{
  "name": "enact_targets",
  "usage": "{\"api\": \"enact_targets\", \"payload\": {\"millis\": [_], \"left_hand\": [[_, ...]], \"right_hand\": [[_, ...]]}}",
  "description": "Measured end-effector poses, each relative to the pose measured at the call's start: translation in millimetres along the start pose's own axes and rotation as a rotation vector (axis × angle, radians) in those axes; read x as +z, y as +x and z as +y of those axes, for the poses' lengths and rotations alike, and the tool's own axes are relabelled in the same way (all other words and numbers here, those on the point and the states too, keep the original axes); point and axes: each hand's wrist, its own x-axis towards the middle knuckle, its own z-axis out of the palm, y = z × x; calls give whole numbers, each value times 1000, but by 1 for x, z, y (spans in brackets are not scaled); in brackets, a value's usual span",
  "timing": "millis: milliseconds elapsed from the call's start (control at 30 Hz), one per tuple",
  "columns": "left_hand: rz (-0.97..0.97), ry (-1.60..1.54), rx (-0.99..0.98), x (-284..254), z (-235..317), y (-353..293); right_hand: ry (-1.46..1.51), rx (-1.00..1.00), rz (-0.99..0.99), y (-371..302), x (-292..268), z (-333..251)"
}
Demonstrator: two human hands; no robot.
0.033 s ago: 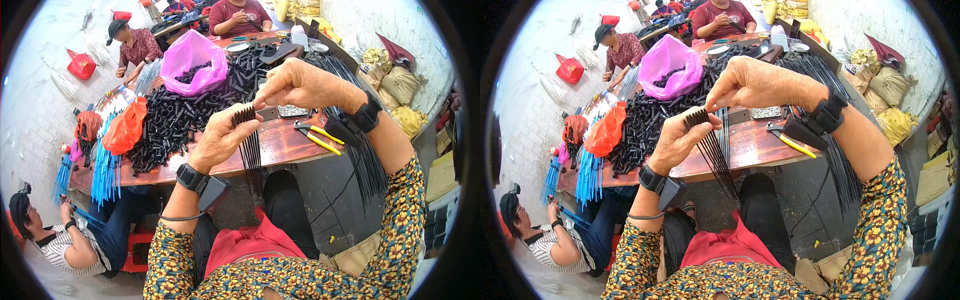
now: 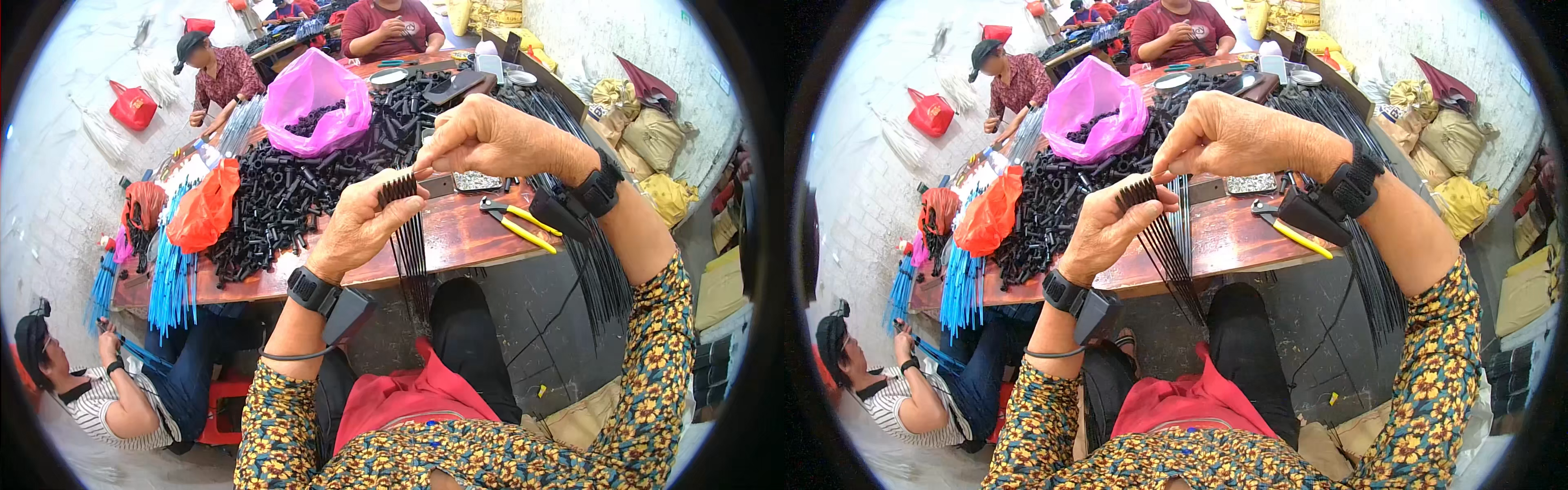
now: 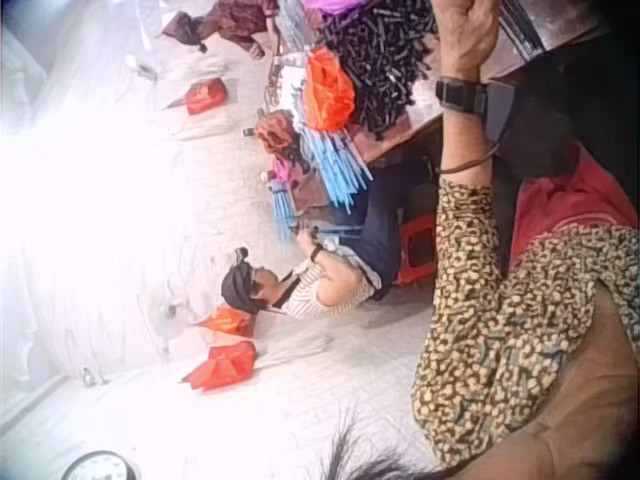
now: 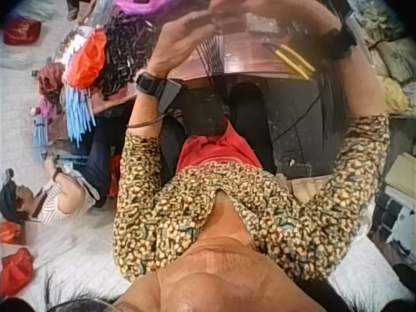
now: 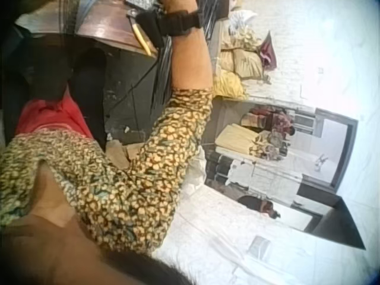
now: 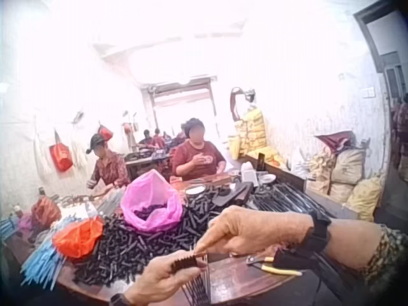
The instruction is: Assembling umbrella frames by inserting ribs into a central hub and securing them.
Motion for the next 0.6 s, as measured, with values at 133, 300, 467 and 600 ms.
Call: {"api": "enact_targets", "payload": {"millis": [133,300,467,600], "left_hand": [[8,7,29,-3,-3,0],[-24,167,121,-7,-8,5],[-16,138,103,-9,-16,8],[33,48,104,-4,-20,7]], "right_hand": [[32,42,-45,3,0,1],[127,74,-111,5,-4,0],[73,167,-119,8,-7,-8],[-14,-21,-73,6,7,-3]]}}
